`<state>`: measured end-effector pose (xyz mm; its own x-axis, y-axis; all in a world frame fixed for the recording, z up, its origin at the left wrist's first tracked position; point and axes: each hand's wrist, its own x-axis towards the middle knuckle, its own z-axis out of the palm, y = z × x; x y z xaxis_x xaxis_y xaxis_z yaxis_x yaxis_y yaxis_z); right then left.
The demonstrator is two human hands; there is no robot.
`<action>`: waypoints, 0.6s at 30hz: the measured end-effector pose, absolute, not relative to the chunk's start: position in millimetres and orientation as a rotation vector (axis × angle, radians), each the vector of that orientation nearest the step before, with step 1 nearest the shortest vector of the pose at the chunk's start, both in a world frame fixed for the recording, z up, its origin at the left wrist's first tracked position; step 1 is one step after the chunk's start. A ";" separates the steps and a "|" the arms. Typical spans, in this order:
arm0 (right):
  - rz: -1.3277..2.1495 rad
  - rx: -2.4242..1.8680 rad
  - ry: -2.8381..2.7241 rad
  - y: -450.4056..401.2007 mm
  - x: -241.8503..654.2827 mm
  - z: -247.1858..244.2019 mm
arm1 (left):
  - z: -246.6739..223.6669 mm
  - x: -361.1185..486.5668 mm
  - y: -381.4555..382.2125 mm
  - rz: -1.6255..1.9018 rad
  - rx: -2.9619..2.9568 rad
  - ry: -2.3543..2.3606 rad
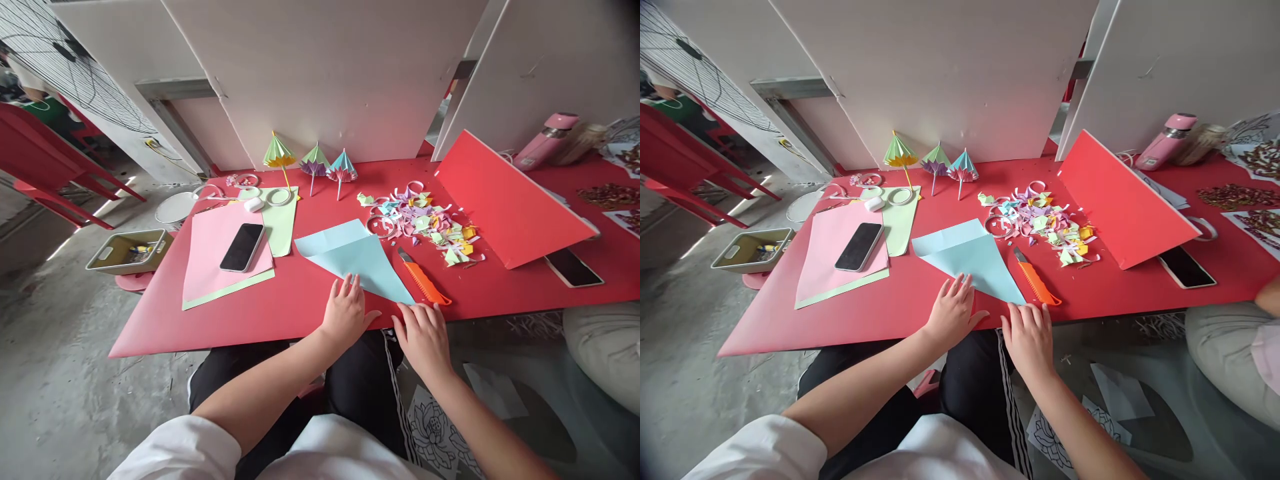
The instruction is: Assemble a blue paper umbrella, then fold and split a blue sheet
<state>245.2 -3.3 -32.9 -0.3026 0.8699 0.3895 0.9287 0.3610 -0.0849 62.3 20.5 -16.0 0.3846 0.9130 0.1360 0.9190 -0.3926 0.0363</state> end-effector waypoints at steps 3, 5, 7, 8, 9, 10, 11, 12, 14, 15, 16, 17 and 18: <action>-0.189 -1.537 -2.264 1.3 237.7 -33.5 | -16.5 57.4 26.8 -0.286 -2.531 -1.716; -0.164 -1.491 -2.275 6.9 229.0 -34.2 | -18.6 50.7 33.3 -0.352 -2.481 -1.748; -0.132 -1.449 -2.278 14.8 218.1 -35.6 | -22.1 41.5 41.8 -0.424 -2.426 -1.772; -0.114 -1.432 -2.275 19.4 212.4 -36.7 | -24.0 36.4 46.6 -0.456 -2.398 -1.778; -0.096 -1.416 -2.270 24.1 206.7 -38.0 | -25.9 31.2 51.4 -0.479 -2.373 -1.780; -0.080 -1.397 -2.265 28.8 201.4 -39.8 | -27.7 26.3 55.9 -0.493 -2.353 -1.781; -0.066 -1.368 -2.264 33.0 196.9 -41.7 | -29.2 21.9 59.9 -0.496 -2.337 -1.786; -0.056 -1.336 -2.263 36.6 193.3 -43.9 | -30.5 18.3 63.0 -0.487 -2.327 -1.795; -0.045 -1.280 -2.261 41.4 189.1 -48.2 | -32.4 13.9 65.7 -0.440 -2.337 -1.802; -0.041 -1.266 -2.260 42.5 188.5 -49.9 | -33.1 13.1 65.2 -0.406 -2.380 -1.768; -0.038 -1.262 -2.260 42.8 188.5 -51.2 | -33.8 13.0 63.8 -0.370 -2.455 -1.696; -0.034 -1.266 -2.260 42.6 189.1 -52.0 | -34.4 13.3 61.6 -0.336 -2.550 -1.597; -0.029 -1.275 -2.262 42.1 190.0 -52.4 | -35.1 13.9 59.1 -0.308 -2.647 -1.489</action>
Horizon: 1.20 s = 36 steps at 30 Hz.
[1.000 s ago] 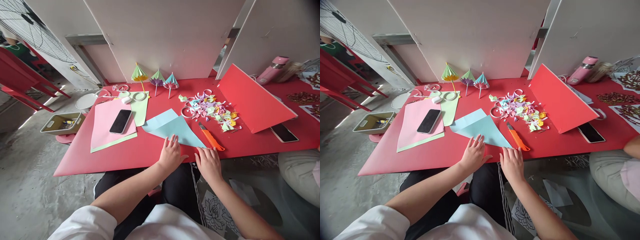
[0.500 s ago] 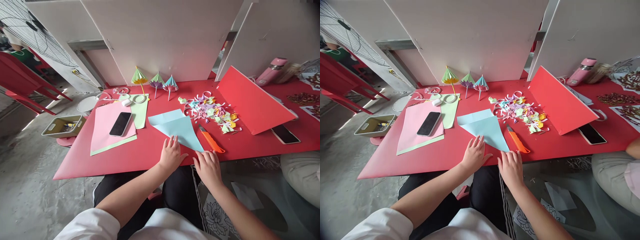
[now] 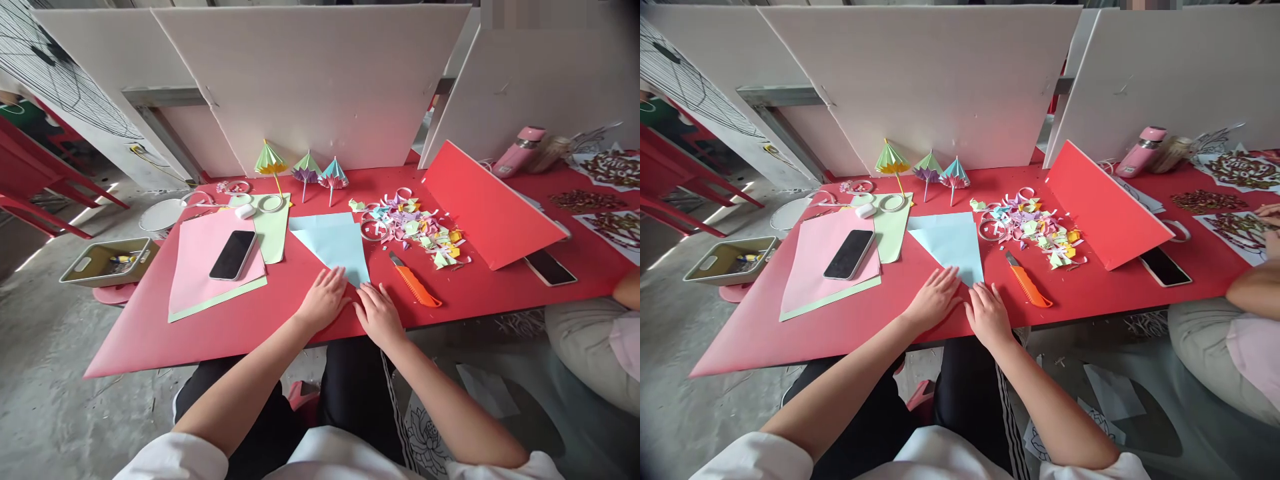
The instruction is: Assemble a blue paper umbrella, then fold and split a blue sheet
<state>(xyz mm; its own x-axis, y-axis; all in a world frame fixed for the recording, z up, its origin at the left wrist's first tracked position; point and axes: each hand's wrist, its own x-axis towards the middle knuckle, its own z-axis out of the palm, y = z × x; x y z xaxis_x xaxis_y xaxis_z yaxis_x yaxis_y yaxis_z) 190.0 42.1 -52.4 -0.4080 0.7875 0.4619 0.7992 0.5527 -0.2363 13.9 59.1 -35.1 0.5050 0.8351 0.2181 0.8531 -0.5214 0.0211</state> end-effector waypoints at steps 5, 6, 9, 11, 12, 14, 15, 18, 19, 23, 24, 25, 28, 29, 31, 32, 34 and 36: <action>0.013 -1.307 -2.301 39.2 193.6 -50.9 | -36.7 13.7 52.1 -0.289 -2.839 -1.360; 0.021 -1.313 -2.314 39.0 193.9 -50.7 | -36.6 12.9 53.0 -0.296 -2.839 -1.381; 0.037 -1.340 -2.345 38.7 194.2 -51.1 | -36.3 9.8 60.3 -0.302 -2.812 -1.474; 0.045 -1.357 -2.358 38.9 194.3 -52.0 | -36.3 7.0 67.3 -0.288 -2.766 -1.566; 0.049 -1.363 -2.364 39.1 194.4 -52.4 | -36.5 5.5 71.1 -0.276 -2.742 -1.609; 0.058 -1.370 -2.369 39.6 194.6 -53.3 | -37.0 2.2 78.0 -0.244 -2.702 -1.679; 0.062 -1.371 -2.370 39.8 194.7 -53.7 | -37.3 0.8 81.1 -0.226 -2.687 -1.707; 0.073 -1.369 -2.372 40.4 195.1 -54.3 | -38.5 -1.6 87.6 -0.195 -2.641 -1.780; 0.076 -1.367 -2.372 40.5 195.2 -54.3 | -38.9 -1.6 89.0 -0.195 -2.627 -1.798; 0.087 -1.367 -2.367 40.8 195.5 -53.3 | -40.1 0.8 93.2 -0.196 -2.574 -1.864; 0.091 -1.368 -2.366 40.8 195.4 -52.9 | -40.3 1.5 94.7 -0.190 -2.559 -1.887; 0.094 -1.369 -2.365 40.7 195.3 -52.5 | -40.5 1.8 96.6 -0.183 -2.543 -1.910; 0.100 -1.369 -2.359 40.7 194.7 -51.8 | -41.1 0.2 105.4 -0.153 -2.509 -1.967; 0.101 -1.367 -2.357 40.6 194.5 -51.9 | -41.3 -1.3 109.3 -0.143 -2.501 -1.983; 0.101 -1.366 -2.352 40.6 194.2 -52.2 | -41.7 -5.7 118.1 -0.123 -2.486 -2.012; 0.102 -1.365 -2.351 40.6 194.1 -52.3 | -41.9 -8.4 122.8 -0.113 -2.480 -2.025; 0.106 -1.360 -2.348 40.6 194.1 -52.5 | -42.3 -14.5 132.8 -0.095 -2.471 -2.047; 0.113 -1.358 -2.348 40.6 194.3 -52.2 | -42.8 -20.9 143.0 -0.080 -2.466 -2.062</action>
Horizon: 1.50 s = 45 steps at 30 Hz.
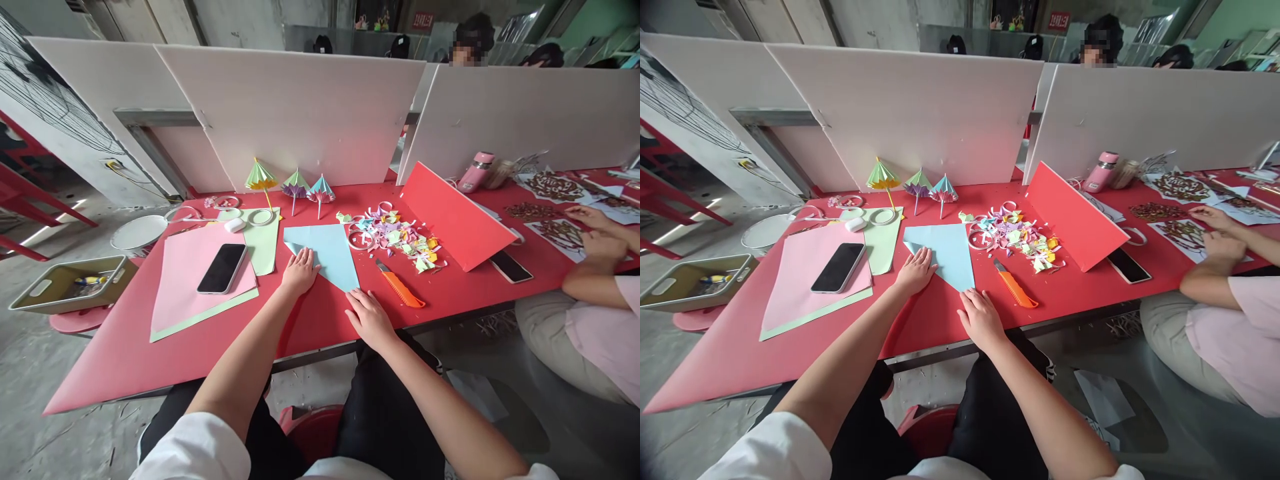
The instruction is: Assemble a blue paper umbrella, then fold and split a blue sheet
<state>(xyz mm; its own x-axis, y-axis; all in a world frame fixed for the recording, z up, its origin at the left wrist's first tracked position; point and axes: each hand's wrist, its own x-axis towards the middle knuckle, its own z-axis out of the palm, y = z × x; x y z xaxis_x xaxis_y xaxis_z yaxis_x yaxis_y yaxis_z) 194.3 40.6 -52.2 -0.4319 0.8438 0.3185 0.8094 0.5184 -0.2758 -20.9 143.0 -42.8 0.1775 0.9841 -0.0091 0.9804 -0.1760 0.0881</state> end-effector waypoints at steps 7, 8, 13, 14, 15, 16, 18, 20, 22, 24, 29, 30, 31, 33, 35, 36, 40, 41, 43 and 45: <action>0.112 -1.367 -2.357 39.9 193.7 -50.4 | -45.9 -38.0 172.9 0.035 2.348 1.994; 0.107 -1.369 -2.354 39.8 193.5 -50.6 | -46.2 -39.4 176.1 0.028 2.346 2.004; 0.086 -1.369 -2.332 39.2 192.1 -51.8 | -46.5 -45.5 190.1 -0.006 2.338 2.063; 0.086 -1.370 -2.329 39.2 191.9 -51.9 | -46.1 -46.9 193.0 -0.011 2.338 2.077; 0.088 -1.372 -2.326 39.1 191.6 -51.9 | -45.5 -48.6 196.0 -0.014 2.340 2.089; 0.090 -1.373 -2.323 39.1 191.4 -51.8 | -44.8 -50.4 199.3 -0.018 2.344 2.099; 0.095 -1.373 -2.320 39.1 191.1 -51.6 | -42.8 -54.2 206.2 -0.024 2.356 2.117; 0.102 -1.367 -2.320 39.2 191.2 -51.3 | -40.5 -58.0 212.9 -0.026 2.362 2.149; 0.112 -1.361 -2.322 39.5 191.6 -50.9 | -38.5 -61.4 218.8 -0.016 2.359 2.204; 0.123 -1.356 -2.324 39.7 192.3 -50.4 | -37.3 -64.4 223.4 0.000 2.352 2.261; 0.137 -1.350 -2.325 40.2 193.8 -49.7 | -33.3 -73.5 232.4 0.047 2.310 2.361; 0.139 -1.349 -2.322 40.2 194.0 -49.8 | -30.6 -75.2 234.0 0.064 2.301 2.376; 0.140 -1.348 -2.318 40.2 194.1 -49.9 | -26.8 -76.1 235.1 0.086 2.298 2.387; 0.144 -1.347 -2.313 40.2 194.1 -50.0 | -16.5 -74.4 234.8 0.141 2.306 2.400; 0.148 -1.346 -2.308 40.3 193.8 -50.0 | -5.5 -65.4 227.4 0.205 2.338 2.400; 0.149 -1.343 -2.306 40.2 193.8 -50.1 | -1.2 -58.1 219.8 0.234 2.366 2.387; 0.138 -1.316 -2.293 38.5 198.7 -51.5 | -4.3 -21.3 163.4 0.166 2.690 1.918; 0.132 -1.307 -2.286 37.5 202.3 -52.3 | -10.1 -13.6 146.2 0.150 2.776 1.681; 0.117 -1.297 -2.263 35.2 212.5 -53.3 | -23.7 -2.6 115.6 0.169 2.802 1.455; 0.111 -1.300 -2.243 34.1 224.6 -51.6 | -35.9 3.4 95.3 0.191 2.784 1.374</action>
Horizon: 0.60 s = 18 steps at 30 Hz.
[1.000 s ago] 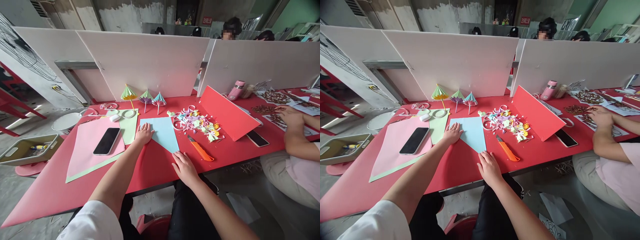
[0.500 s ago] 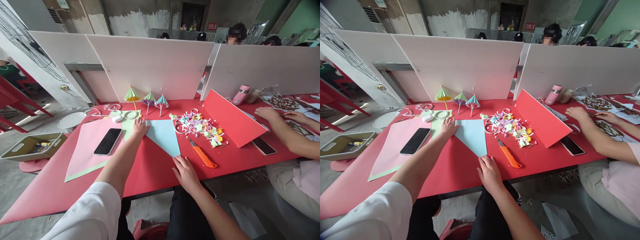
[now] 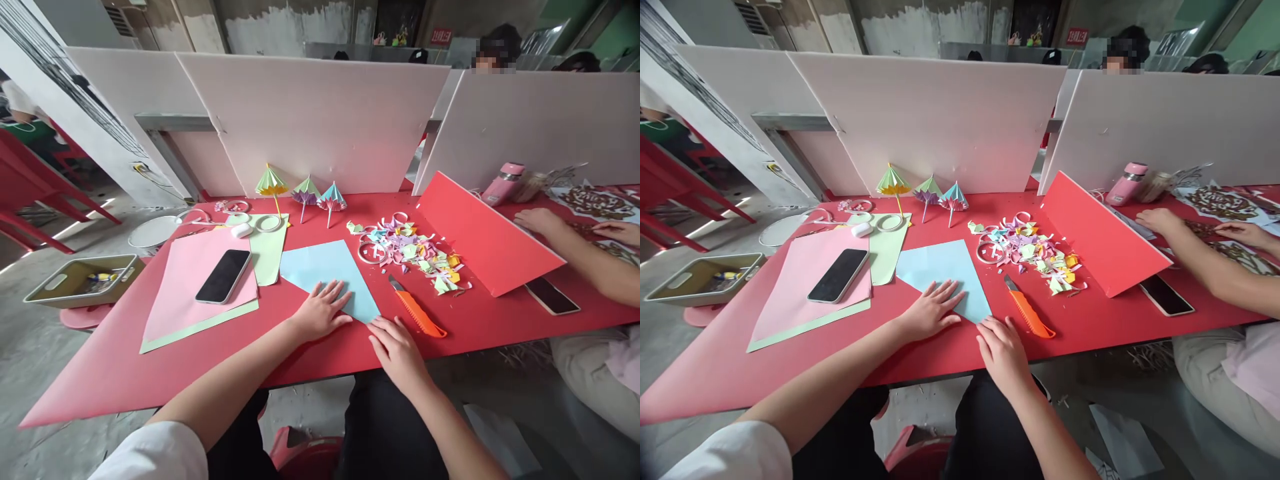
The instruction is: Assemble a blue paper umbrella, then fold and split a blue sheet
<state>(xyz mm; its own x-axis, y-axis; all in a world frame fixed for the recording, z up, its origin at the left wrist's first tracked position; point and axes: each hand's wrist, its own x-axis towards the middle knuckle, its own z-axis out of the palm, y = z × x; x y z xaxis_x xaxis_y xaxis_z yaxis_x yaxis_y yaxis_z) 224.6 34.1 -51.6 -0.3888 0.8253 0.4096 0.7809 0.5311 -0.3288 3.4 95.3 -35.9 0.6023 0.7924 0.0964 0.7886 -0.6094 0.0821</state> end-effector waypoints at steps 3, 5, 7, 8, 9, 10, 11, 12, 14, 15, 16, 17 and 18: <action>0.160 -1.323 -2.254 40.7 233.0 -39.3 | -45.6 8.8 86.3 0.242 2.775 1.370; 0.196 -1.311 -2.223 53.9 223.4 -25.9 | -47.3 12.9 88.9 0.276 2.780 1.381; 0.259 -1.261 -2.213 74.4 201.1 -14.2 | -47.2 17.7 92.5 0.290 2.779 1.374; 0.326 -1.229 -2.220 86.6 187.2 -10.8 | -46.9 20.0 93.8 0.291 2.776 1.365; 0.391 -1.199 -2.225 99.5 173.2 -9.7 | -46.8 22.0 94.6 0.294 2.770 1.357; 0.442 -1.179 -2.244 112.4 160.3 -11.2 | -46.8 23.5 94.9 0.300 2.766 1.350; 0.472 -1.184 -2.261 124.5 149.5 -15.1 | -46.9 24.1 95.0 0.314 2.762 1.346; 0.486 -1.232 -2.271 135.3 141.7 -20.8 | -47.2 23.8 95.1 0.334 2.759 1.345; 0.474 -1.308 -2.325 150.7 134.7 -34.7 | -47.8 19.3 96.6 0.369 2.746 1.348; 0.453 -1.309 -2.360 155.1 134.8 -41.3 | -48.0 14.9 98.3 0.372 2.735 1.357; 0.426 -1.303 -2.391 157.6 136.2 -46.9 | -48.1 9.2 100.9 0.366 2.722 1.377; 0.399 -1.294 -2.413 158.5 138.2 -51.1 | -48.0 2.3 104.2 0.350 2.708 1.407; 0.375 -1.288 -2.426 158.4 140.0 -53.8 | -47.9 -5.3 108.0 0.326 2.693 1.451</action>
<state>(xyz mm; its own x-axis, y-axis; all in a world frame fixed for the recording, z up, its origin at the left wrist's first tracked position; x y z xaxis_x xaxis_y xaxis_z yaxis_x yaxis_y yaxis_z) 140.0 158.4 -53.8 -0.5152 0.8347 0.1946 0.7371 0.5474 -0.3962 -5.3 108.0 -47.9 0.5333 0.8318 0.1543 0.8179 -0.5535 0.1572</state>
